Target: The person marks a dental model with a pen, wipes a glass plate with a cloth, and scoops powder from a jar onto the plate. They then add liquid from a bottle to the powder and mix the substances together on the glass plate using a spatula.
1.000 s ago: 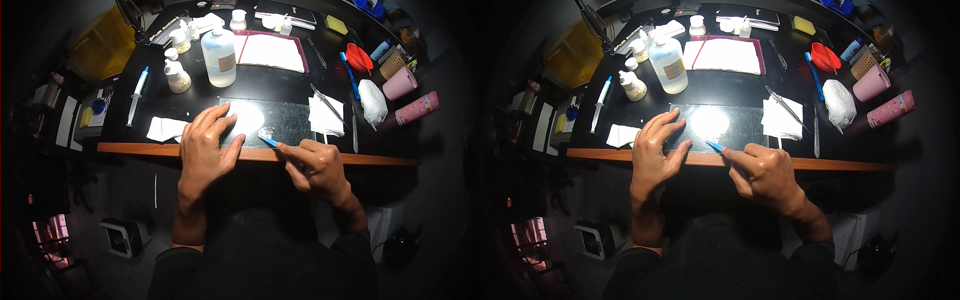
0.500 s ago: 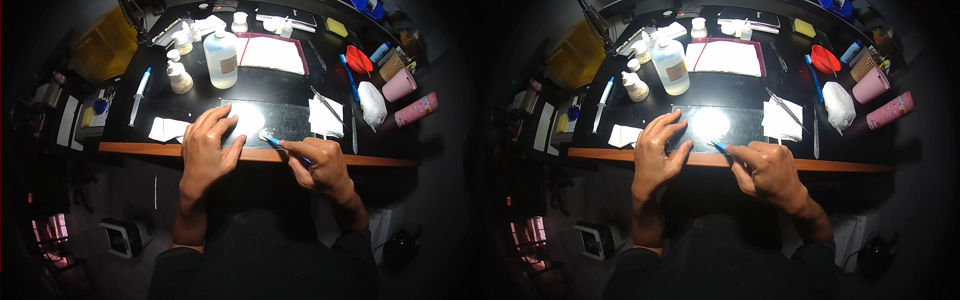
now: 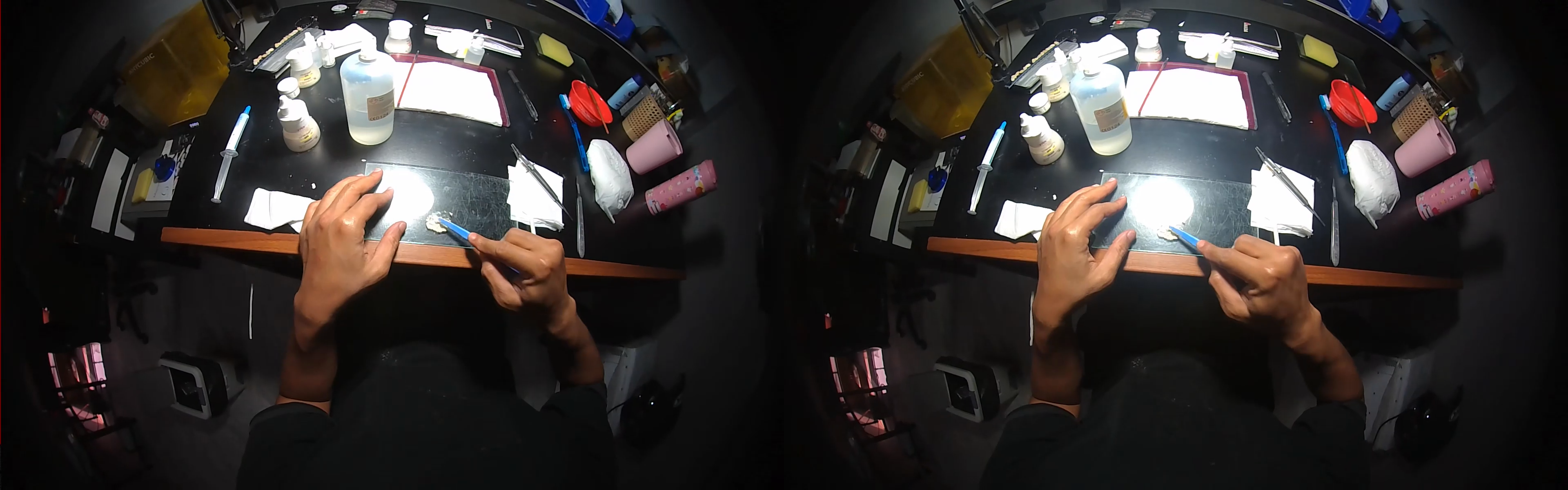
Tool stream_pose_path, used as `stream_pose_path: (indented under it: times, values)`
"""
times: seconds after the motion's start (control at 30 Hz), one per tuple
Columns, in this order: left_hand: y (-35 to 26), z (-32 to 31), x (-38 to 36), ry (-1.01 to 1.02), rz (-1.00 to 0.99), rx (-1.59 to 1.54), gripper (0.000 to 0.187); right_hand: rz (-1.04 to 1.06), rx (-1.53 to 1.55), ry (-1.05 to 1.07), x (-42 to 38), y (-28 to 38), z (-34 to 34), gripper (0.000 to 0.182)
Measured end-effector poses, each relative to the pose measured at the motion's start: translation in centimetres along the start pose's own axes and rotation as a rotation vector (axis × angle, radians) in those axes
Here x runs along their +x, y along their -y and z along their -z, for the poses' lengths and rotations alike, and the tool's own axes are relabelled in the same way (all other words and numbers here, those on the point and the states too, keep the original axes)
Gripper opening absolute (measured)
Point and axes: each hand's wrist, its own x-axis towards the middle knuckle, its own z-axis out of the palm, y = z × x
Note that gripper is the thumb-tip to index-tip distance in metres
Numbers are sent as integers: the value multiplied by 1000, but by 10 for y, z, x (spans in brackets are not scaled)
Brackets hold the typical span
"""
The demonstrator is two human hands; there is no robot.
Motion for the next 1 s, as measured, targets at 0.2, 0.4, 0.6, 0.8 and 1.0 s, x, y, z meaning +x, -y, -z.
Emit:
stream_pose_path:
  times: [0.2,0.4,0.6,0.8,1.0]
  values:
    - [1,0,0,-1,-7,1,41,7,-20,20,-4,2,-4,35]
    - [1,0,-1,1,-4,6,41,-97,-33,118,9,16,7,29]
    - [2,-2,-1,-8,-13,6,41,-104,-13,120,10,19,8,27]
    - [0,0,-1,-5,-15,-2,41,-141,73,55,3,15,-3,29]
    - [1,-1,0,-8,-11,-2,42,-117,45,66,6,13,3,27]
